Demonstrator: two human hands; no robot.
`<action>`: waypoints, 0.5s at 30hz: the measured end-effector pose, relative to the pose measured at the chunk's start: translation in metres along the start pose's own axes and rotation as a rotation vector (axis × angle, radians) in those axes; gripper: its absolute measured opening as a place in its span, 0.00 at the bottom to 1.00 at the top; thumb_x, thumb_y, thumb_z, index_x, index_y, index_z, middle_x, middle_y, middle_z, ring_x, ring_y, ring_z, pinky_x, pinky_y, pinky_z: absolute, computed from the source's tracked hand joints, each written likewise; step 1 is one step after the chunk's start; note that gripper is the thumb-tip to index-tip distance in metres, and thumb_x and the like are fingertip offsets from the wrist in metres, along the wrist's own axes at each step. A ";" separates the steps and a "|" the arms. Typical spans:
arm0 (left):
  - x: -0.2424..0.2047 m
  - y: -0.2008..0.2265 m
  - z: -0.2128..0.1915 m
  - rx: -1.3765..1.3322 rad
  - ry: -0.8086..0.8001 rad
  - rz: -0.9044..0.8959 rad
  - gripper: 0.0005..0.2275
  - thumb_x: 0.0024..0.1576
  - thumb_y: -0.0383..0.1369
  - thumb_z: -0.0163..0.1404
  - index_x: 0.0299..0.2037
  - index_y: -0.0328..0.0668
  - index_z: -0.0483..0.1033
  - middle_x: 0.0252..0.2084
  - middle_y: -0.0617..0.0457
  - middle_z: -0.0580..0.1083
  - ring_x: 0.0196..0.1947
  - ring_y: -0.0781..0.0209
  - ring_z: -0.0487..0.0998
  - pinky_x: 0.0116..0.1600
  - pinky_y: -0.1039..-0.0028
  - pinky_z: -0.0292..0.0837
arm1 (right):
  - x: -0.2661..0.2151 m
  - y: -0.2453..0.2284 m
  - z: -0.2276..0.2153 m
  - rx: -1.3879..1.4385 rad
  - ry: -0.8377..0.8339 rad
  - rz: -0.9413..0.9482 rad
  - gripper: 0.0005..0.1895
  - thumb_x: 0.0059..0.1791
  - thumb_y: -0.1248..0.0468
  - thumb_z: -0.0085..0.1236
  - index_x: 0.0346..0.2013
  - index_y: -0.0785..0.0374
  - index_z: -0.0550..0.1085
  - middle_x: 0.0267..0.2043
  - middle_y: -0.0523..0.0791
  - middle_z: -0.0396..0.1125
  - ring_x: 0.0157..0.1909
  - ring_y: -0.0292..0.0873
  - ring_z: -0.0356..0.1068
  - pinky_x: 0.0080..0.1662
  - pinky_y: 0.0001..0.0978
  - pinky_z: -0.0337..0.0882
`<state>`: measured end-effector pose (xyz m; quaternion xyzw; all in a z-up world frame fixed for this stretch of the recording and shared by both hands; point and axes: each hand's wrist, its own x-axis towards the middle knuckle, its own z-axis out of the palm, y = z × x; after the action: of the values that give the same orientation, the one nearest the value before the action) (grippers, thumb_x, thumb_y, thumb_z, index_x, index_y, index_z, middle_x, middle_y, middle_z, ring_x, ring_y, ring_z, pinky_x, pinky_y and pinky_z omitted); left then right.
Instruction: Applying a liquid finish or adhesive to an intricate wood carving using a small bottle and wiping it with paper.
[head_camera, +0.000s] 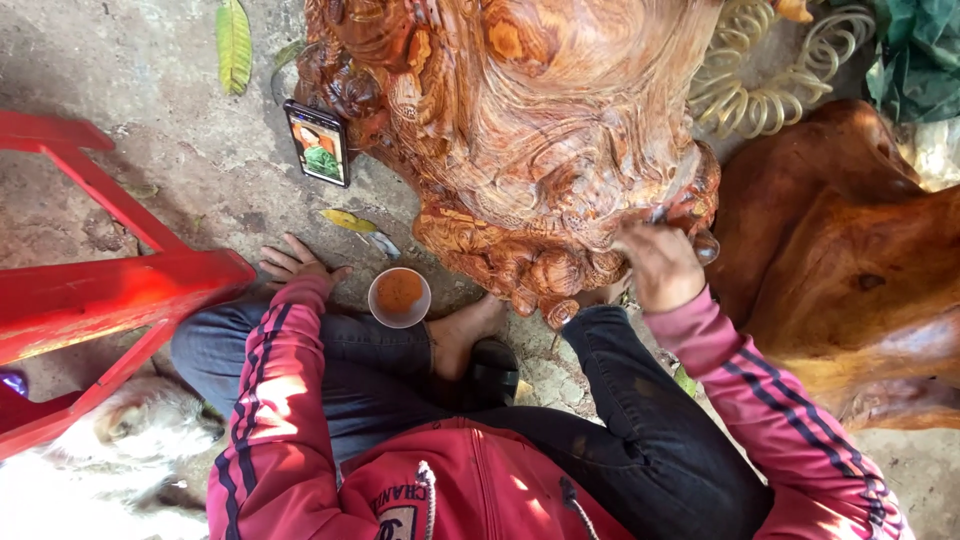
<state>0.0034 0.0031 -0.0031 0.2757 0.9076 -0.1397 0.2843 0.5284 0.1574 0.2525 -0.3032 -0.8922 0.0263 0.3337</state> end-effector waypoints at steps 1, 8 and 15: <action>0.000 0.002 -0.001 -0.001 0.002 -0.002 0.61 0.46 0.60 0.59 0.76 0.54 0.18 0.76 0.33 0.22 0.75 0.31 0.20 0.75 0.35 0.33 | 0.003 -0.009 -0.001 0.001 0.001 -0.002 0.10 0.53 0.71 0.55 0.43 0.60 0.84 0.43 0.47 0.74 0.39 0.50 0.73 0.48 0.41 0.75; -0.006 0.004 -0.007 0.001 -0.039 -0.022 0.62 0.45 0.59 0.60 0.76 0.55 0.17 0.76 0.34 0.21 0.75 0.32 0.18 0.75 0.36 0.30 | 0.009 -0.024 -0.004 0.346 -0.007 0.408 0.04 0.54 0.73 0.56 0.40 0.69 0.77 0.42 0.48 0.71 0.42 0.46 0.71 0.50 0.32 0.76; -0.008 0.006 -0.008 0.014 -0.024 -0.032 0.61 0.46 0.59 0.60 0.76 0.54 0.17 0.76 0.34 0.22 0.75 0.32 0.19 0.75 0.36 0.30 | 0.000 -0.004 0.002 -0.126 0.014 0.084 0.04 0.53 0.70 0.61 0.38 0.64 0.83 0.42 0.46 0.73 0.37 0.49 0.71 0.45 0.38 0.75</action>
<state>0.0087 0.0085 0.0073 0.2613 0.9074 -0.1541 0.2910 0.5252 0.1546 0.2522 -0.3607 -0.8763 -0.0180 0.3189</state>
